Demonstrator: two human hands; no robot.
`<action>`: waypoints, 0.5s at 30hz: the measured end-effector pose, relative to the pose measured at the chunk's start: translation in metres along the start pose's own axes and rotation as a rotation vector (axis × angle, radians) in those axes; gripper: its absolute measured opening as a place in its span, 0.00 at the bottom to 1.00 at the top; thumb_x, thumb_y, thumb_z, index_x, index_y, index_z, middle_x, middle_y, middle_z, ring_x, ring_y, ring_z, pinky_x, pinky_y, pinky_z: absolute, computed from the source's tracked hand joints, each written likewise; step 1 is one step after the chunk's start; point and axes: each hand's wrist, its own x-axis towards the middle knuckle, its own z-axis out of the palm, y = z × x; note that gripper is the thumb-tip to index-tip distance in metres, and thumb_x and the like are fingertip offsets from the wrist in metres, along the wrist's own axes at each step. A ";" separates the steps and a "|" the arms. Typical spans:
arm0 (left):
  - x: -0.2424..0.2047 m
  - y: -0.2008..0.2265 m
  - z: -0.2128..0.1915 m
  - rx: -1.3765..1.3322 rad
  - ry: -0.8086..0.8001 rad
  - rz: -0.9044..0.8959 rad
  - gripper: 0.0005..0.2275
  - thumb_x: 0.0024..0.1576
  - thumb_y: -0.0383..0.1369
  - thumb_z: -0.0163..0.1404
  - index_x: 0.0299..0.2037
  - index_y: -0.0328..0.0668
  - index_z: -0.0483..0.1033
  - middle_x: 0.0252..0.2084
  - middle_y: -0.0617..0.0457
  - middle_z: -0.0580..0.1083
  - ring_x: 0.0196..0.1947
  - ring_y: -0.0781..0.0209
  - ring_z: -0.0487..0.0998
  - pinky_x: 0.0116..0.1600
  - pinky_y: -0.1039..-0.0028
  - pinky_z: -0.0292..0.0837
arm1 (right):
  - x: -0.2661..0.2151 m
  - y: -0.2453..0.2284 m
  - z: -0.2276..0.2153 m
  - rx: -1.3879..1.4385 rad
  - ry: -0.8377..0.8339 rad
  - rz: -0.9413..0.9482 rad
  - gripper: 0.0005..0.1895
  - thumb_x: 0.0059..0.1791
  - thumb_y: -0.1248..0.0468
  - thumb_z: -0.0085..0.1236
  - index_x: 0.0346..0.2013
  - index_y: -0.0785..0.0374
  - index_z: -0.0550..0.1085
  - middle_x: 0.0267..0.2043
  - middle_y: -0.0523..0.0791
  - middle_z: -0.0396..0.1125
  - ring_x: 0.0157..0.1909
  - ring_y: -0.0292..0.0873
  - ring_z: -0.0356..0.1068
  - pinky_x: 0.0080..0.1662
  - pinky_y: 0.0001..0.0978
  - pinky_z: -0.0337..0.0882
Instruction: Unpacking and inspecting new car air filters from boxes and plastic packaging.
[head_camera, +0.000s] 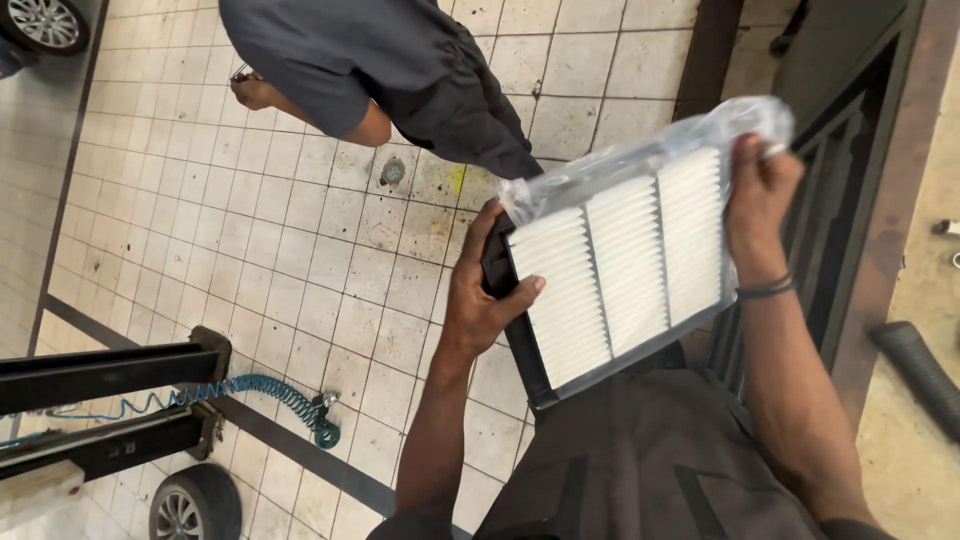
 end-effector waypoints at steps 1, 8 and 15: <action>-0.001 0.003 0.000 -0.001 0.016 0.018 0.38 0.56 0.22 0.57 0.76 0.40 0.50 0.64 0.40 0.69 0.64 0.54 0.73 0.68 0.64 0.71 | 0.004 -0.004 -0.002 -0.032 0.080 -0.010 0.24 0.65 0.51 0.53 0.31 0.62 0.67 0.30 0.33 0.58 0.34 0.28 0.52 0.35 0.28 0.52; -0.021 0.027 -0.005 -0.048 0.153 0.091 0.35 0.56 0.21 0.59 0.73 0.36 0.54 0.67 0.40 0.66 0.65 0.53 0.71 0.69 0.62 0.71 | 0.049 -0.004 -0.032 -0.411 0.289 -0.227 0.21 0.65 0.60 0.59 0.31 0.68 0.68 0.27 0.38 0.52 0.30 0.33 0.49 0.32 0.32 0.49; -0.047 0.050 -0.075 0.449 0.265 0.307 0.20 0.47 0.20 0.59 0.52 0.38 0.74 0.72 0.42 0.58 0.71 0.48 0.63 0.72 0.61 0.65 | 0.066 -0.016 -0.085 -0.586 0.410 -0.284 0.16 0.62 0.61 0.57 0.37 0.72 0.71 0.24 0.43 0.52 0.27 0.38 0.49 0.31 0.36 0.53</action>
